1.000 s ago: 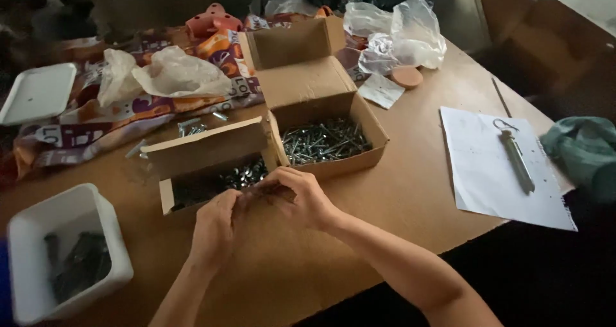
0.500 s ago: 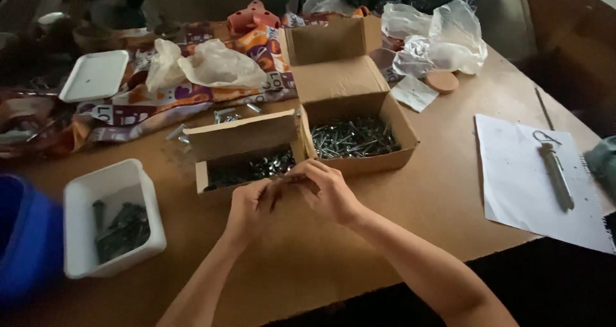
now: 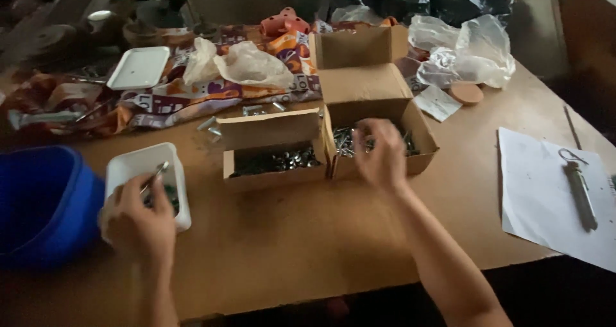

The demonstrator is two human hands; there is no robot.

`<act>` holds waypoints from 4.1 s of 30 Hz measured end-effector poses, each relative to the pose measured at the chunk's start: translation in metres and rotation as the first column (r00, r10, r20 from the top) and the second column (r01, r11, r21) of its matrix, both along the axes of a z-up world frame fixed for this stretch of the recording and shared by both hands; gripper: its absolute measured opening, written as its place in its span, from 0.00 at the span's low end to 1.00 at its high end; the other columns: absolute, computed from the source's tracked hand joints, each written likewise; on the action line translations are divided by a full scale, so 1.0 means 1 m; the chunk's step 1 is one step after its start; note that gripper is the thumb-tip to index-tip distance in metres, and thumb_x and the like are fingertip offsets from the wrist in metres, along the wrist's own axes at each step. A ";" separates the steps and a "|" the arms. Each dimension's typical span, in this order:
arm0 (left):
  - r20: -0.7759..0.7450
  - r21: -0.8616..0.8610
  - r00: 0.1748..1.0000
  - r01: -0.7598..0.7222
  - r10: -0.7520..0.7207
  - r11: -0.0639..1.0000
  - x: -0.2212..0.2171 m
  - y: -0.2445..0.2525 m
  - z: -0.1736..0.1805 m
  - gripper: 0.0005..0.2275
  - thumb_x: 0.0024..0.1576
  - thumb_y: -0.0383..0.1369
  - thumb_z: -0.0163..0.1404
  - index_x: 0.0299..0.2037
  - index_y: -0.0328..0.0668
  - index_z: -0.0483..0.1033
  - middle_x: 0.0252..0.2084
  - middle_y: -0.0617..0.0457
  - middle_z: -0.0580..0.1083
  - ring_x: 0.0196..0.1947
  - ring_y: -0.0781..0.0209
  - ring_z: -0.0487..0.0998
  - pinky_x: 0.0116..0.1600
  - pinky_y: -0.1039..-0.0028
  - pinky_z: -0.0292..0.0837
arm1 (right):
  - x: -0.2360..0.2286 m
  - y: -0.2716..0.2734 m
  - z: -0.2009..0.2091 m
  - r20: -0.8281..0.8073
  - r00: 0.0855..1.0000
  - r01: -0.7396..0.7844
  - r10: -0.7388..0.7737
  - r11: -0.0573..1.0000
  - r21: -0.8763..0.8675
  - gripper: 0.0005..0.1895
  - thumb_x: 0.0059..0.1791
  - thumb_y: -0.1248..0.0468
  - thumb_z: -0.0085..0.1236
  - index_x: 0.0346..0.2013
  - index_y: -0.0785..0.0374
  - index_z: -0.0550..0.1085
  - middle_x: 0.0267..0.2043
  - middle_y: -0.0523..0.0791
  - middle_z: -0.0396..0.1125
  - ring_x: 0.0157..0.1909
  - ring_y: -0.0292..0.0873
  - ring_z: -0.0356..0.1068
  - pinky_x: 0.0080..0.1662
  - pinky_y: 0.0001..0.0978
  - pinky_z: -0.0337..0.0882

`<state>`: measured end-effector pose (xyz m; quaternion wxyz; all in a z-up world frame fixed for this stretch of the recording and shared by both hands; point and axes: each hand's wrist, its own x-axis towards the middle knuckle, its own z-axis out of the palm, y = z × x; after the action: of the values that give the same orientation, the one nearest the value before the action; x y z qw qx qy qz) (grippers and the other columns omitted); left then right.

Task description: Sorting various types of screws and bolts into different containers on a workshop table.

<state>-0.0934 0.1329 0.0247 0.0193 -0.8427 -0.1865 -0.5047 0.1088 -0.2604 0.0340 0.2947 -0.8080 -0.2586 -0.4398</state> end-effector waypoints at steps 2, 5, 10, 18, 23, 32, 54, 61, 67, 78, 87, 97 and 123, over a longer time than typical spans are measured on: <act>-0.112 -0.002 0.992 -0.057 0.056 0.998 -0.010 0.022 -0.019 0.05 0.65 0.37 0.63 0.46 0.54 0.83 0.41 0.56 0.80 0.39 0.51 0.81 0.46 0.64 0.73 | 0.008 -0.019 0.012 -0.193 0.979 0.058 -0.064 0.998 -0.035 0.07 0.51 0.65 0.62 0.43 0.60 0.77 0.38 0.47 0.72 0.41 0.49 0.73 0.43 0.42 0.72; -0.248 -0.014 0.966 -0.083 0.077 0.996 -0.018 0.038 -0.035 0.07 0.63 0.40 0.61 0.44 0.50 0.84 0.40 0.53 0.82 0.37 0.50 0.82 0.43 0.61 0.73 | 0.017 -0.034 0.016 -0.462 0.870 0.126 -0.173 0.983 -0.132 0.09 0.51 0.63 0.59 0.44 0.61 0.78 0.43 0.48 0.74 0.45 0.51 0.73 0.45 0.45 0.70; -0.152 -0.051 0.987 0.036 -0.044 0.998 0.003 -0.008 -0.007 0.04 0.61 0.36 0.62 0.44 0.55 0.84 0.37 0.55 0.81 0.35 0.51 0.80 0.44 0.63 0.71 | 0.014 -0.032 0.028 -0.681 0.691 0.024 -0.242 0.950 -0.313 0.14 0.54 0.58 0.51 0.51 0.56 0.76 0.53 0.47 0.72 0.56 0.55 0.69 0.54 0.49 0.67; -0.438 -0.366 0.620 0.538 -0.651 0.759 0.110 -0.104 0.019 0.07 0.61 0.32 0.55 0.47 0.45 0.81 0.43 0.53 0.80 0.45 0.55 0.83 0.51 0.67 0.77 | 0.017 -0.038 0.033 -0.836 0.425 -0.367 -0.346 0.779 -0.509 0.32 0.54 0.68 0.31 0.75 0.58 0.56 0.77 0.53 0.54 0.76 0.61 0.52 0.73 0.55 0.53; -0.659 -0.431 0.483 0.387 -0.577 0.815 0.171 -0.110 -0.012 0.10 0.59 0.32 0.56 0.49 0.45 0.82 0.45 0.50 0.81 0.48 0.52 0.82 0.53 0.63 0.79 | 0.031 -0.048 0.015 -0.734 0.545 -0.346 -0.406 0.689 -0.637 0.30 0.52 0.67 0.34 0.71 0.56 0.62 0.71 0.53 0.59 0.72 0.61 0.57 0.69 0.52 0.60; -0.748 -0.213 0.503 0.436 -0.433 0.875 0.179 -0.114 -0.027 0.15 0.49 0.18 0.54 0.13 0.43 0.66 0.12 0.54 0.66 0.16 0.58 0.73 0.26 0.70 0.76 | 0.043 -0.049 0.008 -0.764 0.567 -0.154 -0.308 0.871 -0.466 0.20 0.53 0.57 0.51 0.59 0.52 0.76 0.59 0.47 0.72 0.62 0.54 0.70 0.59 0.49 0.73; 0.605 -0.789 0.578 0.344 -0.547 -0.509 0.109 -0.158 -0.003 0.10 0.61 0.27 0.51 0.49 0.34 0.83 0.43 0.41 0.82 0.43 0.56 0.83 0.52 0.64 0.78 | -0.045 0.041 -0.016 -0.287 0.843 -0.323 0.456 0.854 0.408 0.11 0.48 0.65 0.67 0.45 0.60 0.78 0.33 0.47 0.75 0.35 0.44 0.77 0.38 0.33 0.77; 0.652 -0.720 0.635 0.349 -0.414 -0.599 0.121 -0.154 -0.023 0.13 0.57 0.32 0.60 0.49 0.33 0.82 0.45 0.36 0.81 0.42 0.50 0.84 0.48 0.62 0.81 | -0.066 0.048 -0.005 -0.297 0.804 -0.357 0.515 0.818 0.452 0.09 0.48 0.70 0.66 0.43 0.65 0.79 0.35 0.50 0.77 0.38 0.45 0.80 0.40 0.35 0.79; 0.663 -0.685 0.675 0.374 -0.323 -0.626 0.106 -0.167 0.000 0.12 0.58 0.32 0.60 0.48 0.30 0.82 0.51 0.34 0.79 0.47 0.41 0.83 0.52 0.56 0.80 | -0.080 0.055 -0.001 -0.178 0.887 -0.389 0.427 0.896 0.213 0.08 0.45 0.67 0.70 0.38 0.55 0.81 0.36 0.41 0.78 0.38 0.43 0.80 0.39 0.29 0.79; 0.516 -0.854 0.635 0.438 -0.575 -0.283 0.098 -0.169 0.005 0.10 0.58 0.34 0.60 0.46 0.37 0.85 0.46 0.42 0.82 0.52 0.54 0.81 0.60 0.61 0.73 | -0.081 0.056 0.009 -0.200 0.854 -0.446 0.480 0.874 0.194 0.06 0.47 0.70 0.67 0.37 0.59 0.80 0.35 0.46 0.77 0.36 0.50 0.80 0.37 0.36 0.79; 0.531 -0.822 0.597 0.536 -0.602 -0.194 0.094 -0.170 0.012 0.09 0.61 0.32 0.57 0.46 0.35 0.85 0.47 0.39 0.81 0.53 0.52 0.79 0.63 0.55 0.70 | -0.085 0.054 0.011 -0.245 0.803 -0.522 0.544 0.839 0.153 0.06 0.48 0.73 0.64 0.38 0.65 0.78 0.35 0.52 0.76 0.36 0.57 0.79 0.34 0.40 0.80; 0.507 -0.818 0.603 0.562 -0.616 -0.122 0.090 -0.172 0.023 0.09 0.62 0.33 0.56 0.47 0.38 0.85 0.47 0.41 0.82 0.53 0.50 0.80 0.61 0.59 0.73 | -0.081 0.055 0.008 -0.280 0.846 -0.439 0.453 0.891 0.115 0.06 0.48 0.73 0.62 0.39 0.62 0.78 0.35 0.48 0.75 0.37 0.53 0.79 0.36 0.38 0.80; 0.669 -0.739 0.603 0.481 -0.434 -0.471 0.120 -0.164 -0.028 0.11 0.52 0.29 0.66 0.42 0.30 0.84 0.38 0.39 0.81 0.34 0.56 0.82 0.42 0.63 0.81 | -0.083 0.054 0.011 -0.242 0.815 -0.483 0.527 0.848 0.220 0.02 0.52 0.70 0.59 0.40 0.65 0.76 0.30 0.51 0.72 0.32 0.55 0.77 0.30 0.38 0.76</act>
<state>0.0263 -0.0315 -0.0029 -0.8356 -0.5220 -0.0911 -0.1449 0.0256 -0.2064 0.0446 0.4952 -0.7418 -0.3840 -0.2389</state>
